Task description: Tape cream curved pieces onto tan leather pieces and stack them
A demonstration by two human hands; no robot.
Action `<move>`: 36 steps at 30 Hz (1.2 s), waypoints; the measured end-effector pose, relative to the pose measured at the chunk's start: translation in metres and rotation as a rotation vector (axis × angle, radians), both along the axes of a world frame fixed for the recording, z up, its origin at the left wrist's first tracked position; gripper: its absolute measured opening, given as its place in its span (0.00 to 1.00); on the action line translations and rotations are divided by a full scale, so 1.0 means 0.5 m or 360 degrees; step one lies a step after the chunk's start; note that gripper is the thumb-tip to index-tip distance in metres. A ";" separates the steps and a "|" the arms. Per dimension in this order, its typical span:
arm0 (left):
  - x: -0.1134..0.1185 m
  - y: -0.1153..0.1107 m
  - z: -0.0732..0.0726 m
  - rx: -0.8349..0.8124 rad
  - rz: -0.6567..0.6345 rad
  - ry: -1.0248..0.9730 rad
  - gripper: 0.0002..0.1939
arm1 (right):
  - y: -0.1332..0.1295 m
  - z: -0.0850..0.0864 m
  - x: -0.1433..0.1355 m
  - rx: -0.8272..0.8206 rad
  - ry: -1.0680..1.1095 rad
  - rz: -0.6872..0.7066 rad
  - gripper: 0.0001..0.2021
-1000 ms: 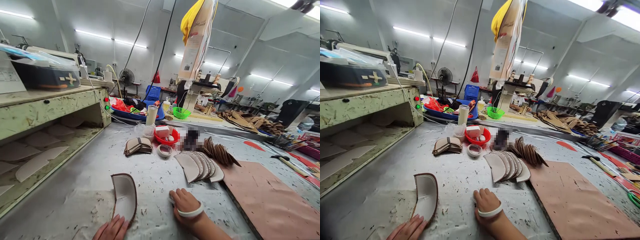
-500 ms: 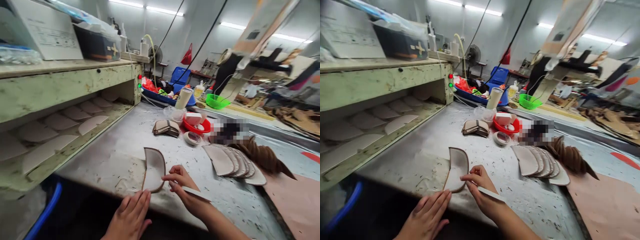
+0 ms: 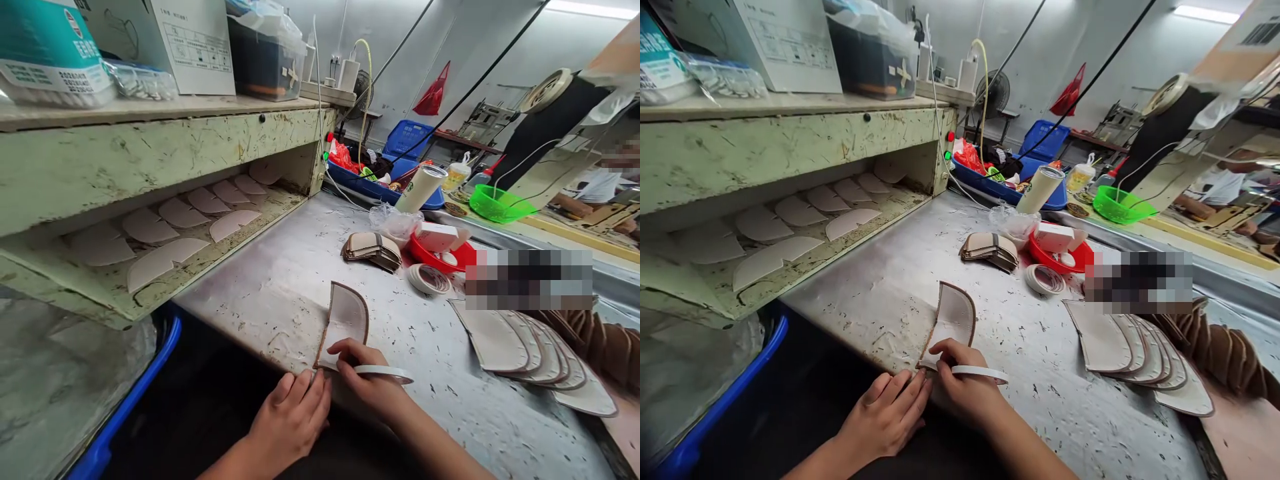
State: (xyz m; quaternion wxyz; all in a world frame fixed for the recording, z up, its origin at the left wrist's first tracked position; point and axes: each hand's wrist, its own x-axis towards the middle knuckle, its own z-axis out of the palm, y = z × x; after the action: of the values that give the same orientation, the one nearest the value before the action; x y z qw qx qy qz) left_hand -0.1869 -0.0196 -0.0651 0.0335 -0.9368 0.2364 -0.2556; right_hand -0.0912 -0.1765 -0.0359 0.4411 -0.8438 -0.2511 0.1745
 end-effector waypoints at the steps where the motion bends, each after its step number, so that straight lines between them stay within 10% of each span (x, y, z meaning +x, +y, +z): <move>1: -0.001 0.000 -0.001 0.0009 -0.0001 -0.0002 0.17 | 0.001 -0.001 -0.001 -0.0018 -0.0010 0.0011 0.11; 36: 0.054 -0.026 0.029 -0.0024 -0.0002 0.0278 0.29 | -0.052 -0.006 0.033 -0.0497 -0.0886 0.0145 0.01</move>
State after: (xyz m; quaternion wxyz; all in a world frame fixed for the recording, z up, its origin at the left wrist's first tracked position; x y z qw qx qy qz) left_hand -0.1597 -0.0325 -0.0506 0.0055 -0.9556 0.2372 -0.1747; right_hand -0.0748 -0.2026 -0.0388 0.2124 -0.9045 -0.3697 -0.0071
